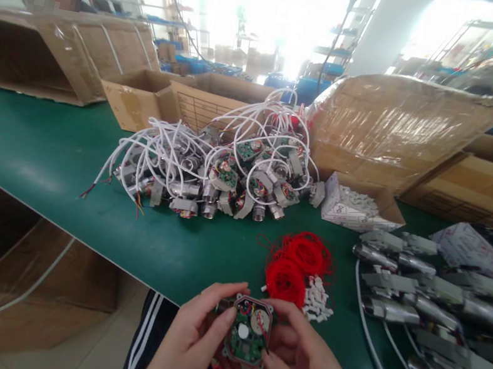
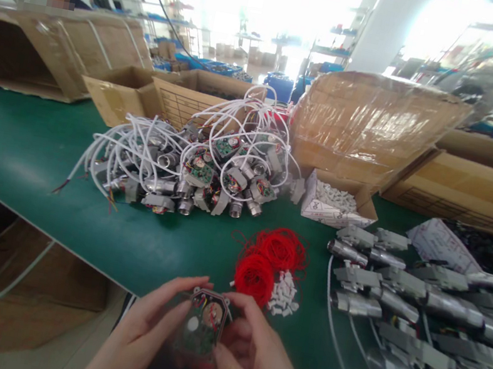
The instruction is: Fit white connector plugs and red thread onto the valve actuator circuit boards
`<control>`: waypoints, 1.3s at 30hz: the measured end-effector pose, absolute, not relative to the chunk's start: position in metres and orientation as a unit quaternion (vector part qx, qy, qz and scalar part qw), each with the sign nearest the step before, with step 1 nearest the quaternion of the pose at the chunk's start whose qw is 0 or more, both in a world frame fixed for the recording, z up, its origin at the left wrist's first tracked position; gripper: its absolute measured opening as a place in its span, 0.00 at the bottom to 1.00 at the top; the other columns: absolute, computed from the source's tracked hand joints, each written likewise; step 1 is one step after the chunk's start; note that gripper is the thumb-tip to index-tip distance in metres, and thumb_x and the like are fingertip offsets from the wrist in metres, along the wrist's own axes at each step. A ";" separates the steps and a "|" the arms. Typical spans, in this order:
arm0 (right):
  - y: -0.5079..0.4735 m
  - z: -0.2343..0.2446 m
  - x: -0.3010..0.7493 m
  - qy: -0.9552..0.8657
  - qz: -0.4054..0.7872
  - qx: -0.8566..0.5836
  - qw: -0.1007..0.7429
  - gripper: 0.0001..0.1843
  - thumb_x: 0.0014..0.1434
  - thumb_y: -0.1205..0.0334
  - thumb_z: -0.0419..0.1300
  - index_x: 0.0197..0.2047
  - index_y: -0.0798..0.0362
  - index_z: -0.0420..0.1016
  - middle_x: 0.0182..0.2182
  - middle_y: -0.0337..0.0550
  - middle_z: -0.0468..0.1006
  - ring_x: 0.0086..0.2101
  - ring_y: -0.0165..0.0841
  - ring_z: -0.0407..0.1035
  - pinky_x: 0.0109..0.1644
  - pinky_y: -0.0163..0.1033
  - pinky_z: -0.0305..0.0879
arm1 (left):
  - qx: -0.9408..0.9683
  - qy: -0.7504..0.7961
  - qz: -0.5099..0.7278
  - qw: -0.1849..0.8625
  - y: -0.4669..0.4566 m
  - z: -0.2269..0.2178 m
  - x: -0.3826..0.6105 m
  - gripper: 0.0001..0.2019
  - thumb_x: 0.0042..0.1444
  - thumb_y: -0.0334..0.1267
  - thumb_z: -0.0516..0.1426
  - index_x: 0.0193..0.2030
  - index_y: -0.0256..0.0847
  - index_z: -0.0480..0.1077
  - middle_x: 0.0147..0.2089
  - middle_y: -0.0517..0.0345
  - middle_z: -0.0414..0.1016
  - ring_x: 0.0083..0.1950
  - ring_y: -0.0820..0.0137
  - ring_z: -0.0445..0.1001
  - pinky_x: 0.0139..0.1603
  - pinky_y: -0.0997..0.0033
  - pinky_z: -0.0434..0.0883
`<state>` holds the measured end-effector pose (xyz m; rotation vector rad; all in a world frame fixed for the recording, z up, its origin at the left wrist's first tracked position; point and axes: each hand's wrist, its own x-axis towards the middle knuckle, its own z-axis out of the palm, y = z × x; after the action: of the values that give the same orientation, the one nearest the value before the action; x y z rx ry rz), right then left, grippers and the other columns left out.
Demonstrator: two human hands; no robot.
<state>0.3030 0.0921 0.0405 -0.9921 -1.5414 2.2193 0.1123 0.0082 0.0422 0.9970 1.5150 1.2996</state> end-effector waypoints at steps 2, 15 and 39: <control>0.089 0.037 0.302 -0.508 0.780 -0.335 0.147 0.29 0.63 0.48 0.68 0.60 0.47 0.63 0.38 0.40 0.80 0.30 0.31 0.77 0.33 0.34 0.74 | 0.415 0.607 0.528 0.426 0.007 0.044 0.110 0.15 0.67 0.44 0.58 0.58 0.52 0.78 0.59 0.55 0.79 0.62 0.60 0.76 0.61 0.68 0.76; 0.079 0.045 0.294 -0.498 0.770 -0.350 0.193 0.30 0.55 0.61 0.67 0.60 0.47 0.65 0.43 0.42 0.81 0.32 0.31 0.74 0.36 0.36 0.69 | 0.355 0.497 0.527 0.591 -0.005 0.046 0.101 0.25 0.61 0.35 0.63 0.64 0.59 0.72 0.71 0.53 0.66 0.46 0.63 0.81 0.45 0.67 0.82; 0.079 0.037 0.290 -0.643 0.614 -0.401 0.223 0.35 0.53 0.58 0.69 0.64 0.50 0.70 0.52 0.49 0.80 0.41 0.41 0.77 0.43 0.42 0.74 | 0.490 0.616 0.450 0.421 0.014 0.059 0.094 0.32 0.44 0.28 0.68 0.58 0.54 0.78 0.55 0.56 0.80 0.48 0.59 0.79 0.50 0.68 0.77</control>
<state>0.2901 0.0786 0.0370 -1.1065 -1.7742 1.6947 0.0942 0.0141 0.0589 1.2272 1.5433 1.1285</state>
